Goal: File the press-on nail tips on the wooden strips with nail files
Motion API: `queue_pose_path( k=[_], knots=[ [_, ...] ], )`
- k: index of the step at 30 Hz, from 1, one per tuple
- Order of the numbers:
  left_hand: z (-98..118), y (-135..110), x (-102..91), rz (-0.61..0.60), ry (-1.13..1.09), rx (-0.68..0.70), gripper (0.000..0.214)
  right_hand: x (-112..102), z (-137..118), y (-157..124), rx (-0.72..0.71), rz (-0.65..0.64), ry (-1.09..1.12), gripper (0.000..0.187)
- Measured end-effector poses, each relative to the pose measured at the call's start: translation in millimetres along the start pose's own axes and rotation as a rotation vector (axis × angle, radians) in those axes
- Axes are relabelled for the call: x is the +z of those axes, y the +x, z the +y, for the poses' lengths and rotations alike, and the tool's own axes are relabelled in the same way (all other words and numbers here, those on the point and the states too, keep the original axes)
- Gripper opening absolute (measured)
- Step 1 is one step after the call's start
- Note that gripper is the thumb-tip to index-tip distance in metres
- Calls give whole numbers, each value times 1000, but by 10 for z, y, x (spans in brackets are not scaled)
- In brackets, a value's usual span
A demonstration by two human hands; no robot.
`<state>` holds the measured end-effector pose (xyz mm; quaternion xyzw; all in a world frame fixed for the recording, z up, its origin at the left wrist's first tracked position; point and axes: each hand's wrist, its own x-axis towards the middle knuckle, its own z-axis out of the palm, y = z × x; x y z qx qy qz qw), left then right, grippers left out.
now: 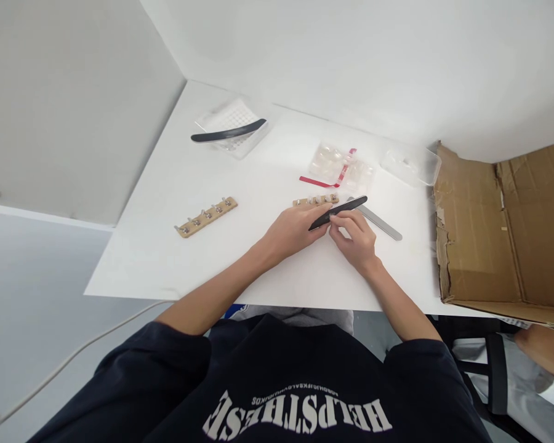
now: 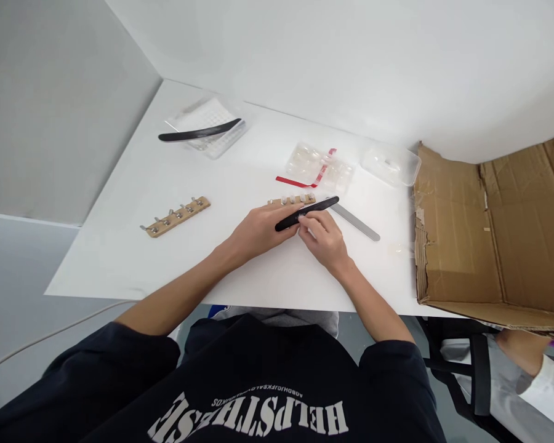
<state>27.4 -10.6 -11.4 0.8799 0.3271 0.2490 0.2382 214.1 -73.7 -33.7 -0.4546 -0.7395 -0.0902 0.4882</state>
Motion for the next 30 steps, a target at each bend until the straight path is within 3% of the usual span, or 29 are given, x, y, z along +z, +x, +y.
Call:
queue_pose_path(
  k=[8,18,25,30],
  knots=[
    [2,2,-2,-7,-3,-13,40,-13,8,11,10,5,-68,26],
    [20,3,-22,-9,16,-17,40,-1,54,-55,48,-41,12,30],
    [27,9,-31,-12,13,-19,40,-1,29,-16,61,-59,-99,20],
    [19,1,-26,5,11,-8,41,0,18,-15,40,-17,-73,21]
  ],
)
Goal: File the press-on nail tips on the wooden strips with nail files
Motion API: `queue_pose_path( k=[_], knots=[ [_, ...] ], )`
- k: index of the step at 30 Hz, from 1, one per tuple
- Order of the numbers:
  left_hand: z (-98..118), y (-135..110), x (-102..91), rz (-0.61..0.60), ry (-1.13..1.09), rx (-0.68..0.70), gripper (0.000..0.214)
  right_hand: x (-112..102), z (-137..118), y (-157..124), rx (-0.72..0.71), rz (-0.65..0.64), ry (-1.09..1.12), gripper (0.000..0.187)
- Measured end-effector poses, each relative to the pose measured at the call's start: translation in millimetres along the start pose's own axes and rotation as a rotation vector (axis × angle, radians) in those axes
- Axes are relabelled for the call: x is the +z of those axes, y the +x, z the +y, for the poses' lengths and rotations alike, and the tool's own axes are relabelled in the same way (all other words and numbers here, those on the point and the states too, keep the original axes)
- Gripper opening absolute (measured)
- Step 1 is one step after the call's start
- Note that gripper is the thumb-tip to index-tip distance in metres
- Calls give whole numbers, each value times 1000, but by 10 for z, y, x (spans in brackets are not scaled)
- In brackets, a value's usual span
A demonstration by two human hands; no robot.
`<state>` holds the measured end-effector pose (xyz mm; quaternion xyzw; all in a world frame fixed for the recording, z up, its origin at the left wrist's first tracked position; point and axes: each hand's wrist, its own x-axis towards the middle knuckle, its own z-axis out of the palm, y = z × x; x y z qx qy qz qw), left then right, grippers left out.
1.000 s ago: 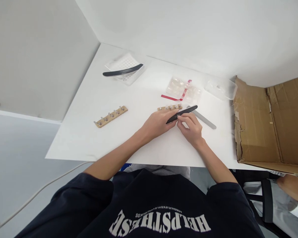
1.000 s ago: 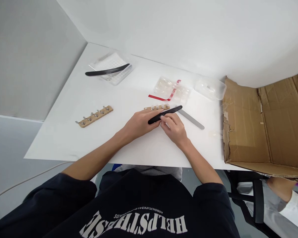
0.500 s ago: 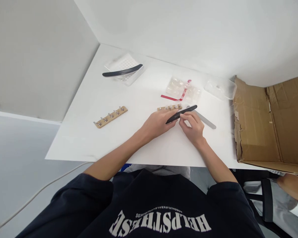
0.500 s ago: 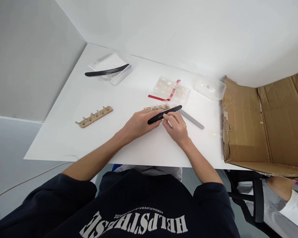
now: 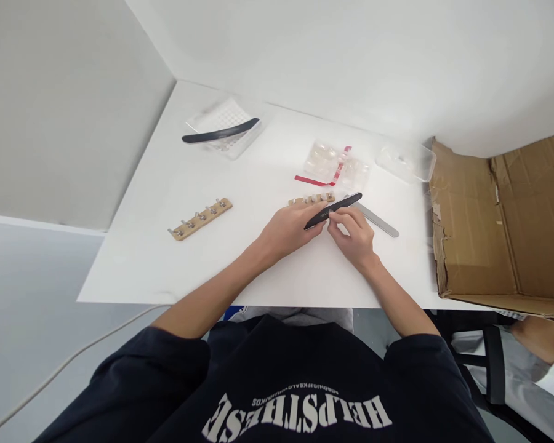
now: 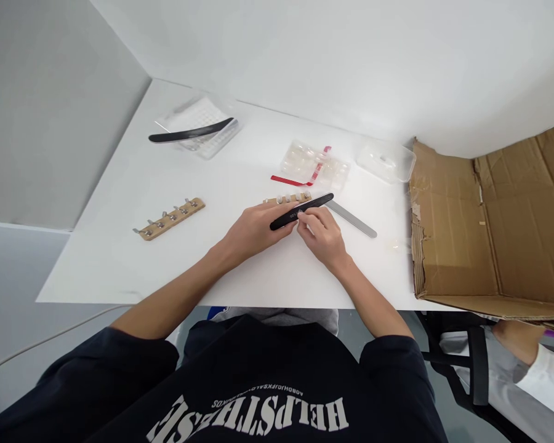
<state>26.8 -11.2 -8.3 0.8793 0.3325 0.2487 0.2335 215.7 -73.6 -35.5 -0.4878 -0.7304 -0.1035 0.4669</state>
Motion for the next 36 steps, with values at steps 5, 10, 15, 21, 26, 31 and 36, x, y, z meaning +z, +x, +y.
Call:
queue_pose_path(
  k=[5,10,15,21,26,31,36],
  knots=[
    [-6,-3,1,2,5,-2,42,4,-11,-5,44,-66,-58,16],
    [-10,-2,6,5,8,3,42,-9,-29,32,-34,-10,-61,19],
    [-18,-11,16,5,12,1,43,-11,-29,45,-65,24,-51,24],
    [-8,-9,17,19,13,0,42,1,-11,25,-26,29,-5,26],
    [25,2,-8,52,-38,-8,36,-69,46,9,-28,97,-32,30],
    [46,10,-36,59,-72,-16,38,-117,96,-40,-23,118,116,39],
    [41,3,-44,83,-88,-17,36,-96,-14,20,320,25,304,9]
  ],
)
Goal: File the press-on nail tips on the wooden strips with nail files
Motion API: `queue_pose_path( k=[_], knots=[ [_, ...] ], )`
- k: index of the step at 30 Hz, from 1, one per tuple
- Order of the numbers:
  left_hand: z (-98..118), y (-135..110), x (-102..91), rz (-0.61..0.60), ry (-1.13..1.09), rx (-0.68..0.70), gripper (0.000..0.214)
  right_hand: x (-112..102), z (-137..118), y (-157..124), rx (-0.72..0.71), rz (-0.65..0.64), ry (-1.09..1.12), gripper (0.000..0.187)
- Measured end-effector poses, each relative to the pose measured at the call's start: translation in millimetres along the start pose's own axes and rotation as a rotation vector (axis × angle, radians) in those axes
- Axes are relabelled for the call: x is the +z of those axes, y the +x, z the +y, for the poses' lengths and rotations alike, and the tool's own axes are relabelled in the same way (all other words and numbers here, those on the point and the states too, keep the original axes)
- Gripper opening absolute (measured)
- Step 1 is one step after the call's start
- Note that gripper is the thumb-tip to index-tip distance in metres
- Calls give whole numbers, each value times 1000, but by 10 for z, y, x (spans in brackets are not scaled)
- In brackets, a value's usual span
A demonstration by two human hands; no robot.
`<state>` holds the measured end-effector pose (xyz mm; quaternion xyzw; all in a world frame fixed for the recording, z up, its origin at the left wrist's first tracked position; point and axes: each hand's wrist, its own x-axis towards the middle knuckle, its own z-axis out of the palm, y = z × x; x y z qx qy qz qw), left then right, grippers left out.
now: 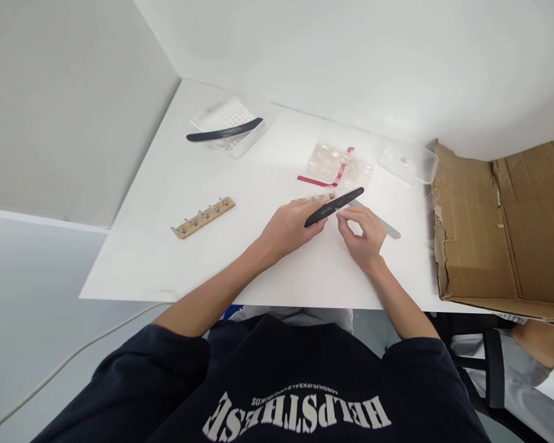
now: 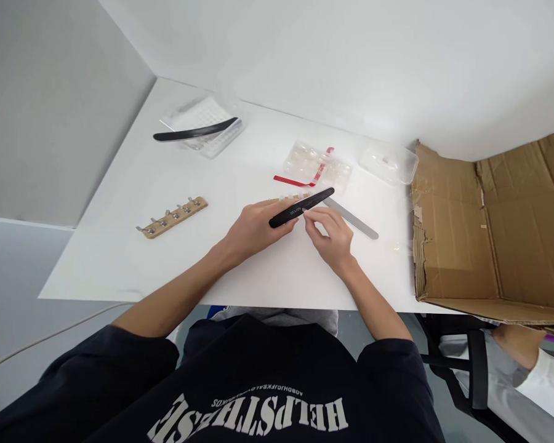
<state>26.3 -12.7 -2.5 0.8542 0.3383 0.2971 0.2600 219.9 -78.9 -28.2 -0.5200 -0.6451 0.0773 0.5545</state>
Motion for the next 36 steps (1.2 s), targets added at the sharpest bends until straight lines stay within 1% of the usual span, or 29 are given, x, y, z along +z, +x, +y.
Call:
queue_pose_path(
  k=[1,3,5,10,12,15,18,23,26,29,36],
  knots=[
    [1,-2,-1,5,-1,-1,36,17,-33,8,120,-26,58,7],
    [8,-2,-5,9,7,-2,36,46,-85,20,326,-70,182,17],
    [17,0,-9,0,24,0,35,61,-110,26,425,-71,245,24],
    [16,6,-17,-12,51,-1,34,52,-119,45,440,-53,162,27],
    [7,5,-17,-6,58,-7,34,48,-140,66,473,-58,179,29],
    [-5,1,-14,4,62,-9,33,52,-186,112,599,-92,321,34],
    [-12,-3,-6,6,72,2,33,65,-211,152,740,-153,471,43],
    [-10,-6,7,3,92,1,33,90,-195,170,892,-269,642,51],
    [-4,-5,5,-10,92,3,32,93,-177,168,953,-319,753,51],
    [-10,-6,8,-8,105,9,32,89,-168,171,979,-338,786,49],
    [-31,-11,37,1,141,14,37,75,-176,194,1055,-329,833,47]
  ],
)
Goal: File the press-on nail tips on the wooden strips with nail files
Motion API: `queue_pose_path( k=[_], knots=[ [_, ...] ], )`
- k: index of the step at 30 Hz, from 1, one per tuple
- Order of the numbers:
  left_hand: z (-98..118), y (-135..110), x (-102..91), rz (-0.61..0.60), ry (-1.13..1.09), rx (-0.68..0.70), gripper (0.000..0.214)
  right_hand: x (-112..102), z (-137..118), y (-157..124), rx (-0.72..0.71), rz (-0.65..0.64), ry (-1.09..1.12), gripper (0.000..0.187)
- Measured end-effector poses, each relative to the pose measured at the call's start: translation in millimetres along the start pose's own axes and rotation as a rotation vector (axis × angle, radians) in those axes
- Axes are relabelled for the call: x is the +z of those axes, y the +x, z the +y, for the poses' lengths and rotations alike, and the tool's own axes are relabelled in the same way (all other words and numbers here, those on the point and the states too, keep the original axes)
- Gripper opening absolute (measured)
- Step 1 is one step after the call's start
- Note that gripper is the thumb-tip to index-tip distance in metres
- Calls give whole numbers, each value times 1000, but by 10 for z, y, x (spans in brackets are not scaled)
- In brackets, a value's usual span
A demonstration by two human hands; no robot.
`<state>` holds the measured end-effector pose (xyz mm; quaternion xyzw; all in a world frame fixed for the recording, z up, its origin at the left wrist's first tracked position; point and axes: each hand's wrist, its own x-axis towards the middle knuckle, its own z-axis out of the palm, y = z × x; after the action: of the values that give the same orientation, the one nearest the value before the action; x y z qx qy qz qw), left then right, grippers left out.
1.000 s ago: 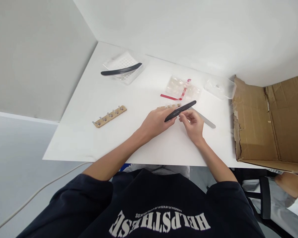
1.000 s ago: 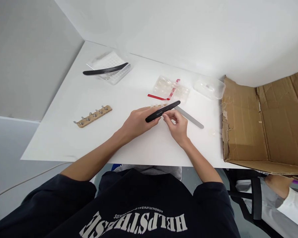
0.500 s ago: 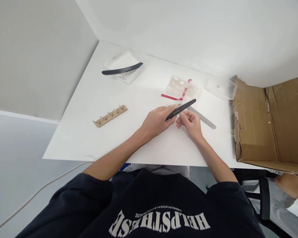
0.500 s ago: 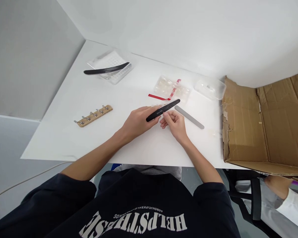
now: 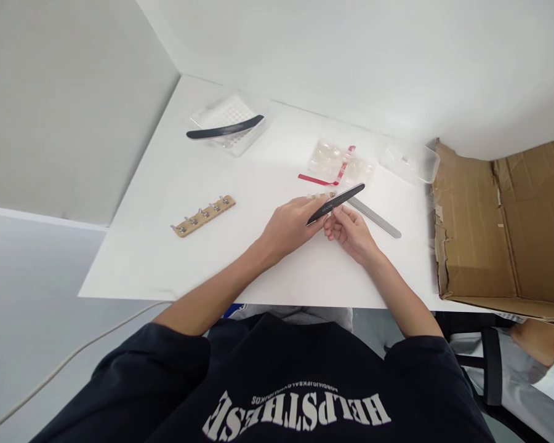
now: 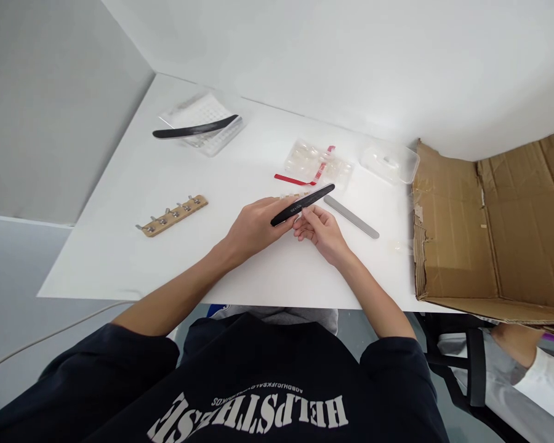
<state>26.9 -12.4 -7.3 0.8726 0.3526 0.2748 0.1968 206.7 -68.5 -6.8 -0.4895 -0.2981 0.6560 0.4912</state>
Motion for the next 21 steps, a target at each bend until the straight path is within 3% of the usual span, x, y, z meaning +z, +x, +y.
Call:
queue_pose_path(
  k=[8,14,21],
  knots=[
    [-6,0,11,6,43,0,36,-50,2,27,5,32,86,43],
    [-25,4,12,22,87,10,36,-57,-2,17,-121,57,-99,45],
    [-11,10,24,30,54,4,35,-10,-35,-16,-152,43,-199,51]
  ],
)
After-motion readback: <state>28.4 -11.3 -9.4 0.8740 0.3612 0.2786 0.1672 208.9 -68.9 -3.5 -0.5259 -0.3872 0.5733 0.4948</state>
